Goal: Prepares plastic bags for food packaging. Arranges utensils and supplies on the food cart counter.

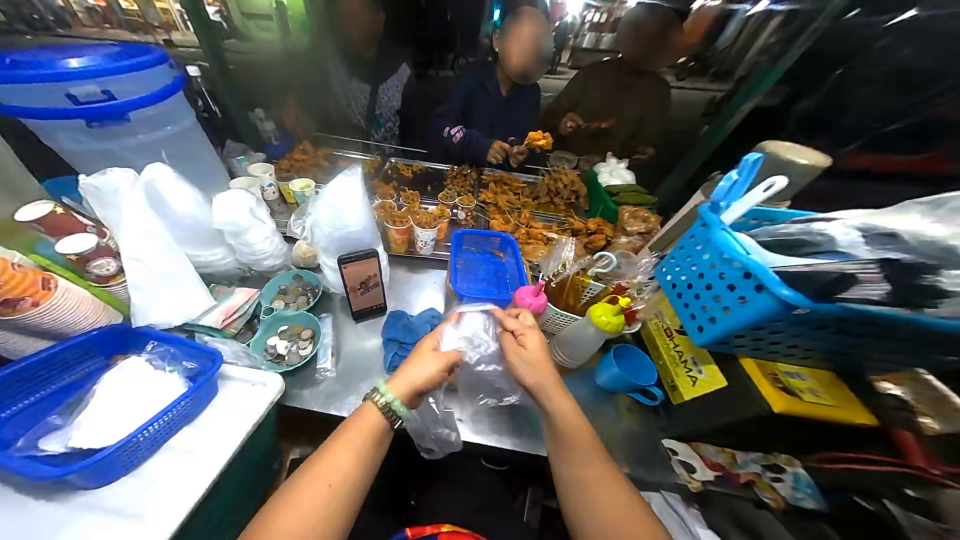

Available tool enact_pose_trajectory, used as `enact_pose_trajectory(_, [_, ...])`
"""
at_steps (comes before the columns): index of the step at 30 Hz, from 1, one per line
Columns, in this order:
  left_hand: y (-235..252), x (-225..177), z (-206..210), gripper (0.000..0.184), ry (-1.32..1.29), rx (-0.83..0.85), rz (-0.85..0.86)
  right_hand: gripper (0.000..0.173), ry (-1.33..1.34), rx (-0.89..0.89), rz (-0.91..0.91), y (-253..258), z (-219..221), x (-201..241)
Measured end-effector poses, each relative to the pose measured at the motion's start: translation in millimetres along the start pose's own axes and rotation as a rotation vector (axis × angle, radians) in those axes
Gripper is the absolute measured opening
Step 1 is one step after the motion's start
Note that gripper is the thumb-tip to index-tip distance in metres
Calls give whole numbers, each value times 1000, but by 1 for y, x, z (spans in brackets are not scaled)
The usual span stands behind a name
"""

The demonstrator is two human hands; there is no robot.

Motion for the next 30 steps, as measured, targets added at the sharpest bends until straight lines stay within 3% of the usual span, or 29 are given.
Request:
enact_pose_trajectory(2, [15, 38, 0, 28, -99, -84, -193, 32, 89, 48, 294, 4, 22, -46])
enact_pose_trajectory(3, [19, 57, 0, 19, -96, -106, -272, 22, 110, 46, 390, 1, 34, -68])
enact_pose_trajectory(5, [21, 86, -1, 20, -90, -135, -344, 22, 171, 54, 539, -9, 54, -103])
enact_pose_trajectory(7, [19, 100, -10, 22, -103, -233, -322, 25, 195, 11, 573, -17, 58, -114])
enact_pose_trajectory(10, [4, 95, -30, 34, -138, -353, -157, 29, 124, -138, 338, -32, 32, -93])
enact_pose_trajectory(13, [-19, 73, -35, 39, -149, -283, 47, 25, 75, -368, -203, -57, 5, -43])
enact_pose_trajectory(15, [-33, 57, -21, 45, -214, -168, 189, 27, 217, -215, -361, -69, 12, -16])
enact_pose_trajectory(17, [-45, 45, -5, 52, -266, -69, 290, 43, 335, 9, -352, -74, 35, 0])
enact_pose_trajectory(19, [-54, 42, 2, 54, -302, -59, 301, 29, 391, 97, -333, -76, 52, 7])
enact_pose_trajectory(21, [-59, 46, -2, 38, -383, -166, 247, 13, 397, 121, -318, -77, 57, 11])
enact_pose_trajectory(26, [-74, 51, -22, 6, -495, -395, 204, 17, 373, 92, -235, -77, 55, 6])
enact_pose_trajectory(30, [-75, 48, -17, 8, -492, -386, 269, 14, 608, 61, -199, -75, 58, 7])
Point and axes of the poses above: each hand's wrist, its own y-axis towards the middle knuckle, its own z-axis out of the palm, x = y × z, the point moved 7 cm from there along y, towards the middle knuckle, and after that the axes turned 8 degrees about y, right-handed, at the moved point
